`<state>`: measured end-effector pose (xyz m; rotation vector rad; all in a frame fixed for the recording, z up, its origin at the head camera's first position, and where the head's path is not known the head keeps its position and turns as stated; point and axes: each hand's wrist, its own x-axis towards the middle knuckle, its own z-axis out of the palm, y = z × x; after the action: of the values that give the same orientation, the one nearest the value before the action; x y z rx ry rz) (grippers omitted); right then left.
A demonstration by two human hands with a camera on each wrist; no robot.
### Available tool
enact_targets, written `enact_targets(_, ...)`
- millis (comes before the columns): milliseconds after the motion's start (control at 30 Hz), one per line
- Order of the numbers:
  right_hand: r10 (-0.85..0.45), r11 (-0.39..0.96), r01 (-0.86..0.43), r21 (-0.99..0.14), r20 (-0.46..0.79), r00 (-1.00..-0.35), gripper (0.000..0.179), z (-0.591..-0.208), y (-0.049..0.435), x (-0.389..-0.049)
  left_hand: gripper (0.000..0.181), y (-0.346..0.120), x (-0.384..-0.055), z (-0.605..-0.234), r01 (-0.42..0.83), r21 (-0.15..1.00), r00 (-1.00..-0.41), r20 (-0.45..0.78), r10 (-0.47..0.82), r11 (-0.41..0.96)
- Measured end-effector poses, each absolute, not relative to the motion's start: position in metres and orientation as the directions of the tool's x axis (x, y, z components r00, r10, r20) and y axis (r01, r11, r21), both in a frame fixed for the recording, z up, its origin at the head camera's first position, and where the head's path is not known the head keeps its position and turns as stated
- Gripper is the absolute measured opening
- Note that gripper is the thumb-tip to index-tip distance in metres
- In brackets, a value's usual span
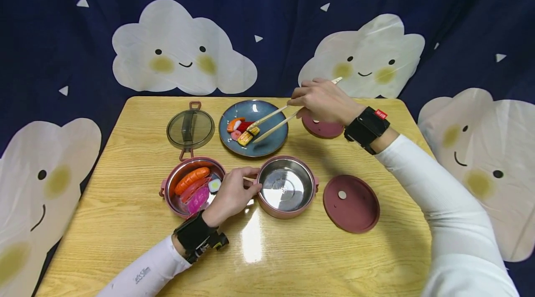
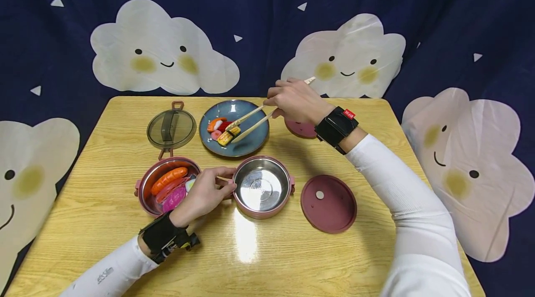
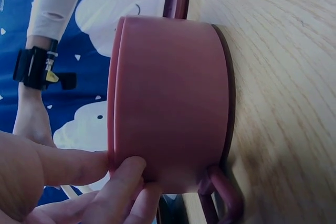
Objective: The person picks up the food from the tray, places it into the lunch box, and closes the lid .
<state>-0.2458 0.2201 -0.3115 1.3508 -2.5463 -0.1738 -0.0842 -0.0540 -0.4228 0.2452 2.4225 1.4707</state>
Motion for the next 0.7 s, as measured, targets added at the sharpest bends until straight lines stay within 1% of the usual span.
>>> enact_targets(133,-0.827,0.562,-0.797,0.22,0.139,-0.545,0.036,-0.311,0.214,-0.251,0.041,-0.054,-0.084,-0.423,-0.025,0.89,-0.943,-0.173,0.286,0.455)
enact_targets(400,-0.821,0.57,-0.792,0.218,0.111,-0.56,0.037,-0.316,0.205,-0.261,0.04,-0.053,-0.084,-0.424,-0.011,0.895,-0.946,-0.154,0.285,0.446)
enact_targets(700,-0.822,0.567,-0.797,0.207,0.087,-0.562,0.036,-0.32,0.197,-0.265,0.04,-0.054,-0.084,-0.424,-0.005,0.893,-0.946,-0.15,0.287,0.45)
